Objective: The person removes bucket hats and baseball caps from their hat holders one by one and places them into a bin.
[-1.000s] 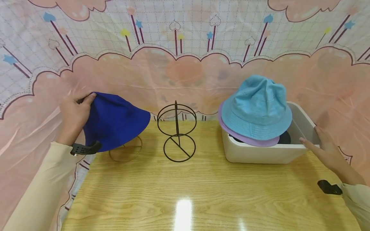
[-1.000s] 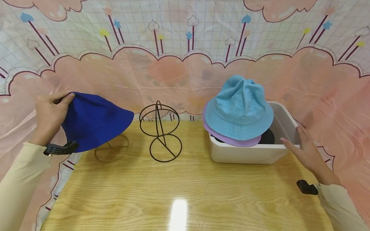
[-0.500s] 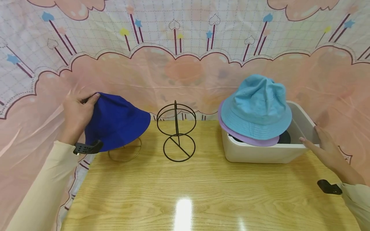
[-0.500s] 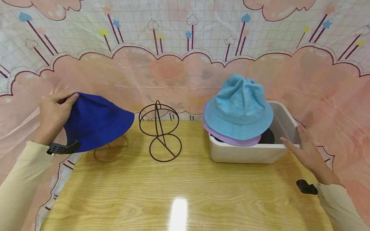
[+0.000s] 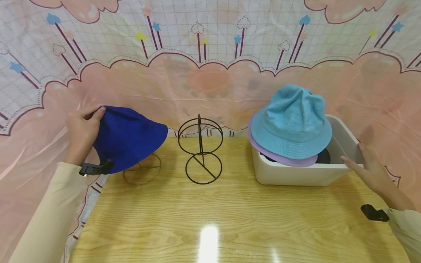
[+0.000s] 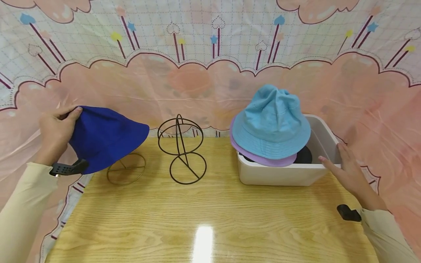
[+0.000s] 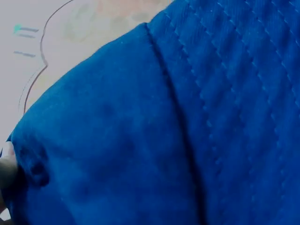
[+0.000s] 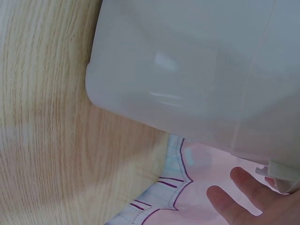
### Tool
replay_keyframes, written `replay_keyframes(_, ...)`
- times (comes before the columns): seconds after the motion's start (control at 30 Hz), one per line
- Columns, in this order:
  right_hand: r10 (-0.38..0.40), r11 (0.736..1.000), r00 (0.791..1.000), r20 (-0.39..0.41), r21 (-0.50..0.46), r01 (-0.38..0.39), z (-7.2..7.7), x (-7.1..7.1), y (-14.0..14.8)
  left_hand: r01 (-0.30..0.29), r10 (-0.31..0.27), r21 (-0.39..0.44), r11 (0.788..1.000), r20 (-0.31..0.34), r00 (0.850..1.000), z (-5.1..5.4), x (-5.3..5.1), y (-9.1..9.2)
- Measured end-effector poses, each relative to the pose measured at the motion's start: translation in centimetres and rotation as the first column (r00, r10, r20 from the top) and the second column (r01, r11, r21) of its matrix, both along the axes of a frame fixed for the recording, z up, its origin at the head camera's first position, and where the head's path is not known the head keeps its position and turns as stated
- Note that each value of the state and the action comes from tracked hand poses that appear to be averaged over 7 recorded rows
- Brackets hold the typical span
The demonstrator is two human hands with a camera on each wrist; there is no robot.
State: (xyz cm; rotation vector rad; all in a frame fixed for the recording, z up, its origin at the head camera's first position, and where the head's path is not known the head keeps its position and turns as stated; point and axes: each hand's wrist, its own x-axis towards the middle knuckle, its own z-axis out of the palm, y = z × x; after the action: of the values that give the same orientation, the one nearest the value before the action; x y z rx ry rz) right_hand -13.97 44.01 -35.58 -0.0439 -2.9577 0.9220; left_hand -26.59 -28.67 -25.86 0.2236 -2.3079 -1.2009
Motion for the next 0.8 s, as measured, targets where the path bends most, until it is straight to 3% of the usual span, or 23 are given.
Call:
replay_keyframes(0.1, -0.001, 1.000, 1.000, 0.001, 0.002, 0.001, 0.1, 0.0, 0.0, -0.025, 0.015, 0.117, 0.993, 0.086, 0.996, 0.0, -0.1, -0.9)
replay_keyframes(0.2, -0.001, 1.000, 1.000, 0.007, 0.000, 0.001, 0.1, 0.0, 0.0, -0.024, -0.019, 0.293, 0.956, 0.143, 0.990, 0.1, -0.3, -1.8)
replay_keyframes(0.27, -0.001, 1.000, 1.000, 0.012, 0.001, 0.001, 0.0, -0.1, 0.0, -0.005, -0.057, 0.424, 0.906, 0.133, 0.989, 0.2, -0.3, -2.4)
replay_keyframes(0.37, -0.004, 1.000, 1.000, 0.016, 0.005, 0.004, 0.0, -0.1, 0.0, 0.030, -0.103, 0.583, 0.812, 0.093, 0.990, 0.3, -0.3, -3.3)
replay_keyframes(0.5, -0.006, 1.000, 1.000, 0.017, 0.015, 0.006, 0.1, -0.2, 0.0, 0.054, -0.119, 0.672, 0.739, 0.050, 0.992, 0.4, -0.1, -4.0)
replay_keyframes(0.57, -0.007, 1.000, 1.000, 0.016, 0.017, 0.006, 0.1, -0.1, 0.0, 0.069, -0.125, 0.685, 0.725, 0.033, 0.992, 0.6, 0.0, -4.2)
replay_keyframes(0.8, 0.002, 1.000, 1.000, 0.006, -0.002, -0.002, 0.1, -0.1, 0.0, 0.105, -0.123, 0.657, 0.747, -0.018, 0.992, 2.0, 0.4, -4.2)
